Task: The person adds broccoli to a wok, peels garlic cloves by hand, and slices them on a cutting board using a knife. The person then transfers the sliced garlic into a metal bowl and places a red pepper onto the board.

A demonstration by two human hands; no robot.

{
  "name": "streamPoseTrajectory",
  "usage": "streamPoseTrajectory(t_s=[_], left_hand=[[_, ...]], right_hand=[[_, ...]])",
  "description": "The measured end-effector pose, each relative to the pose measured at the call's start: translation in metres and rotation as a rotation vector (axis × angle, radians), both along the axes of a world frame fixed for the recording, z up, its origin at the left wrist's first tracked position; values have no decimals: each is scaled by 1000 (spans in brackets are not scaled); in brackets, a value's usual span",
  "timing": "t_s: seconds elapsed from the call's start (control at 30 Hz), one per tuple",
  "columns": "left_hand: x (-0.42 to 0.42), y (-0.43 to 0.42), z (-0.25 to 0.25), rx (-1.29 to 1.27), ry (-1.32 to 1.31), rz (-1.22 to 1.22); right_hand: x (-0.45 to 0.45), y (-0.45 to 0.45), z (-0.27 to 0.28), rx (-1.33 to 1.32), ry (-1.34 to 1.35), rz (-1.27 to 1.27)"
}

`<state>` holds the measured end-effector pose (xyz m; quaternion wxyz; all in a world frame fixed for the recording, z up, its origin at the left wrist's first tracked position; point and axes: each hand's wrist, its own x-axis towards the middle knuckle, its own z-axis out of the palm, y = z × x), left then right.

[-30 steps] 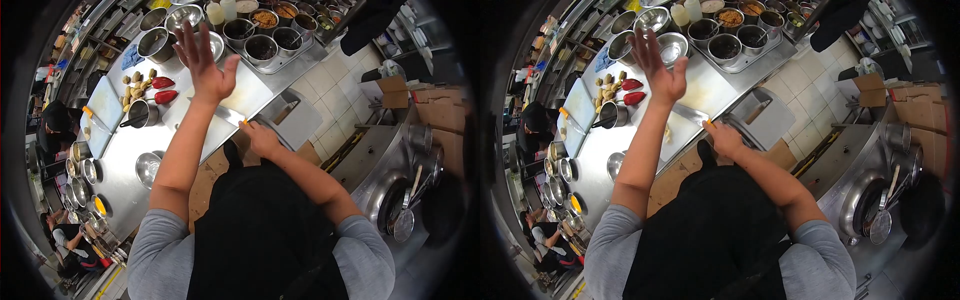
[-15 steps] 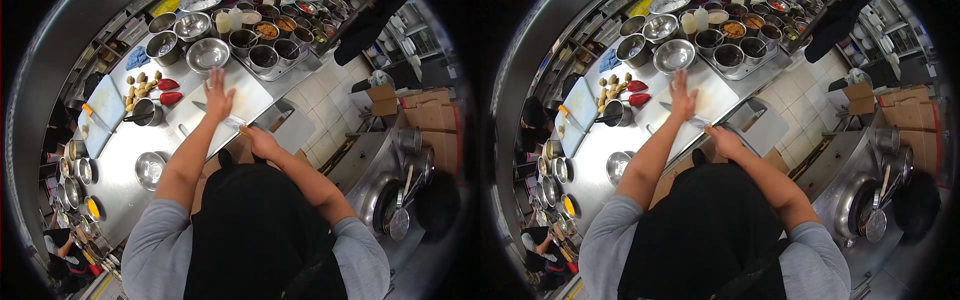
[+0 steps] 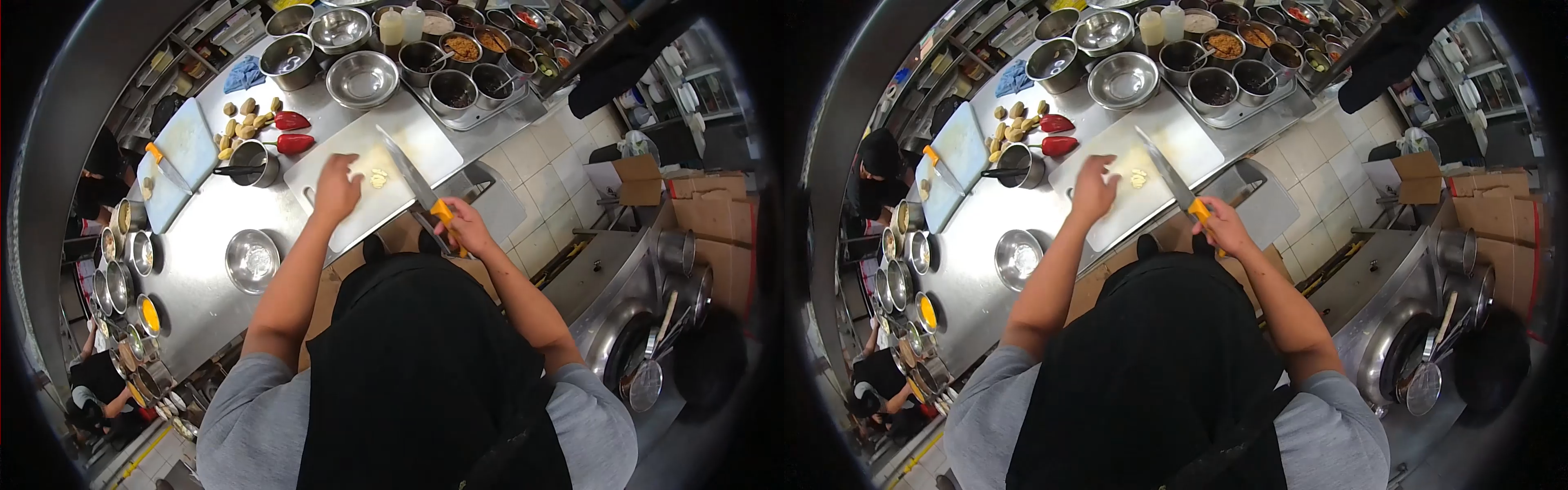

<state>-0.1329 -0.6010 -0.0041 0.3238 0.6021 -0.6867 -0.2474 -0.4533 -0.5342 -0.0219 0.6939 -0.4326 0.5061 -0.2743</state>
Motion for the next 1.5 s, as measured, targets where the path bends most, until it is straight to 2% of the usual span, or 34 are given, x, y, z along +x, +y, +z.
streamPoseTrajectory(t_s=[0.07,0.3,0.4,0.47,0.63,0.9,1.0,1.1,1.13,1.2,1.27,1.3,1.4,1.5], left_hand=[[-5,9,-16,-64,-152,-128],[-29,6,-28,39,-162,-173],[-38,6,-37,98,-125,-96],[-44,9,-38,23,-118,-8],[-52,15,-28,110,-151,131],[-51,19,-27,150,-106,281],[-34,37,-9,160,-102,380],[-5,69,15,-2,-2,554],[14,83,15,-5,-22,582],[55,114,14,-118,-342,758],[88,145,23,20,-306,966],[105,156,22,19,-306,979],[149,178,-4,153,-223,1057],[157,180,-20,188,-226,1014]], right_hand=[[-15,9,-6,32,-21,5],[-40,28,-15,242,-157,-43],[-40,29,-15,272,-189,-55],[-43,29,-14,288,-211,-56],[-52,29,-9,310,-167,117],[-43,12,-8,322,-189,205],[-33,0,7,289,-209,286],[1,-19,32,246,-161,445],[16,-29,41,213,-98,547],[57,-44,52,179,-92,660],[100,-54,56,37,37,908],[117,-56,60,23,72,949],[133,-58,59,-5,138,948],[90,-59,58,33,110,815]])
